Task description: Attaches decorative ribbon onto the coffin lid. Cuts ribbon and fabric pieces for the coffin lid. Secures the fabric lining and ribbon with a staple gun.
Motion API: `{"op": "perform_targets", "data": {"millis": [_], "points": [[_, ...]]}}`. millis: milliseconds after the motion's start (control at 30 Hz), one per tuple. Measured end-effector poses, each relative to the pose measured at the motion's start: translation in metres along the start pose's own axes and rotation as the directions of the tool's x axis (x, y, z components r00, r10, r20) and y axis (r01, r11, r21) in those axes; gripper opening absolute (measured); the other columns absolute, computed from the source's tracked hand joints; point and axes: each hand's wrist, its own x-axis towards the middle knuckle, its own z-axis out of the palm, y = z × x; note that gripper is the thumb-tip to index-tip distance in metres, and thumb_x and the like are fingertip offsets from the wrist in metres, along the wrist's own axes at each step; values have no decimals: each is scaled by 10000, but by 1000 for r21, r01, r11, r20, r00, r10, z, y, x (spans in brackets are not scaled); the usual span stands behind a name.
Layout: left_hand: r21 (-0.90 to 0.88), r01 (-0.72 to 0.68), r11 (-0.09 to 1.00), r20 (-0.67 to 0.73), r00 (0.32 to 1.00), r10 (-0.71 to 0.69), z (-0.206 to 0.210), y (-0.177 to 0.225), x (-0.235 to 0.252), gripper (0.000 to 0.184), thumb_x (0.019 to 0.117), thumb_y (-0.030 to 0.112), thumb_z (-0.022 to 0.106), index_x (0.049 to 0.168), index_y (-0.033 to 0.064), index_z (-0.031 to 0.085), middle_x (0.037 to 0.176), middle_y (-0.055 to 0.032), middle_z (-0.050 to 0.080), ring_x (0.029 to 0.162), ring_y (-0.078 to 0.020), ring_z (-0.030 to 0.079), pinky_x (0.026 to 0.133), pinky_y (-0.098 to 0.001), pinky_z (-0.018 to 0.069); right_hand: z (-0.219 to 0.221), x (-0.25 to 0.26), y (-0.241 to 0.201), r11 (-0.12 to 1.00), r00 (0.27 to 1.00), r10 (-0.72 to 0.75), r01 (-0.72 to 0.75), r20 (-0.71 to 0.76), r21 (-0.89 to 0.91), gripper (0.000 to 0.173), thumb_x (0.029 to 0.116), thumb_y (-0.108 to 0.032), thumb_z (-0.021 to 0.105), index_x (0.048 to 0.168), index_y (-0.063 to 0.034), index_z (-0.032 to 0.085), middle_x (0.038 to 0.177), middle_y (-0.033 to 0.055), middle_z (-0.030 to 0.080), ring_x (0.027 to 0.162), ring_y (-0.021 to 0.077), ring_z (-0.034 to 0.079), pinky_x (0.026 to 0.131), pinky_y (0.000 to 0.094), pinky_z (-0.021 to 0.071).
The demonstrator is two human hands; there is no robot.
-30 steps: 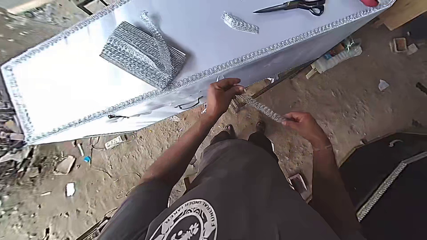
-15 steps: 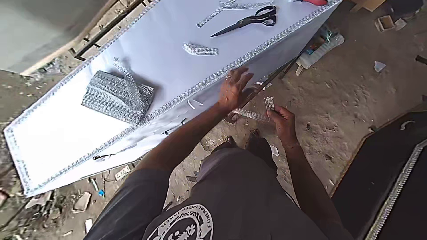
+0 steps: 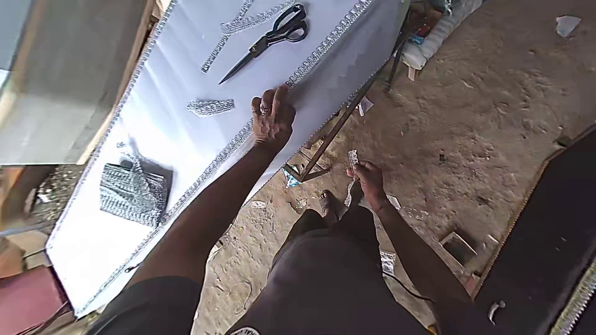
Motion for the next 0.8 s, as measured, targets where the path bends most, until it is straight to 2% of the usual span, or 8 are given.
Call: {"op": "perform_targets", "data": {"millis": [133, 267, 367, 433, 533, 600, 700, 800], "points": [[-216, 260, 941, 58, 966, -254, -34, 21, 17, 225, 987, 280, 601, 882, 111, 707, 1292, -129, 622, 1244, -347, 541, 1040, -553, 391, 17, 27, -11, 994, 980, -99, 106, 172, -34, 148, 983, -42, 617, 1044, 74, 684, 901, 135, 742, 826, 186, 748, 803, 336, 641], [-301, 590, 749, 273, 806, -526, -58, 3, 46, 314, 1022, 311, 554, 1081, 39, 699, 1083, -146, 710, 1008, -301, 681, 885, -570, 512, 42, 65, -36, 978, 967, -144, 171, 209, -118, 167, 978, -112, 678, 1090, 6, 714, 872, 69, 700, 742, 95, 633, 717, 281, 547], [-248, 742, 622, 270, 670, -692, -33, -17, 63, 285, 1008, 306, 554, 1092, 60, 670, 1025, -139, 694, 938, -293, 663, 837, -542, 498, 69, 89, -51, 976, 948, -204, 216, 243, -24, 181, 992, -142, 677, 1129, -28, 706, 913, 69, 704, 736, 95, 623, 699, 287, 545], [-267, 682, 681, 170, 729, -664, -16, -15, 63, 271, 1029, 262, 524, 1135, 62, 674, 1073, -134, 681, 972, -271, 648, 890, -479, 503, 86, 104, -54, 975, 945, -222, 219, 240, 40, 218, 987, -188, 683, 1172, -75, 705, 974, 69, 717, 764, 110, 640, 702, 296, 558], [-409, 558, 722, 94, 813, -574, -5, -20, 57, 346, 1065, 261, 469, 1280, 44, 631, 1111, -105, 694, 984, -185, 644, 896, -370, 511, 116, 130, -48, 966, 955, -226, 193, 193, 173, 215, 957, -164, 716, 1154, -79, 702, 932, 60, 714, 672, 96, 603, 580, 248, 510], [-410, 410, 814, 118, 909, -399, -11, -20, 53, 454, 1040, 362, 491, 1334, 36, 608, 1224, -142, 672, 1136, -249, 622, 983, -438, 496, 138, 151, -37, 930, 956, -247, 188, 158, 316, 216, 929, -103, 727, 1119, -5, 696, 893, 72, 718, 686, 100, 633, 604, 259, 547], [-46, 164, 985, 103, 982, -158, -9, -7, 55, 853, 814, 717, 649, 1433, 136, 564, 1362, -172, 606, 1179, -379, 583, 920, -565, 464, 158, 162, -30, 897, 954, -253, 168, 162, 408, 169, 921, -80, 723, 1064, 2, 683, 882, 64, 709, 715, 109, 647, 637, 281, 571], [225, 80, 971, 130, 985, -112, -2, 5, 54, 1057, 803, 842, 549, 1540, 93, 431, 1456, -186, 552, 1166, -376, 578, 897, -544, 427, 164, 166, -27, 886, 954, -254, 162, 160, 435, 107, 914, -66, 727, 1002, -25, 681, 880, 51, 697, 724, 110, 649, 638, 278, 574]]}}
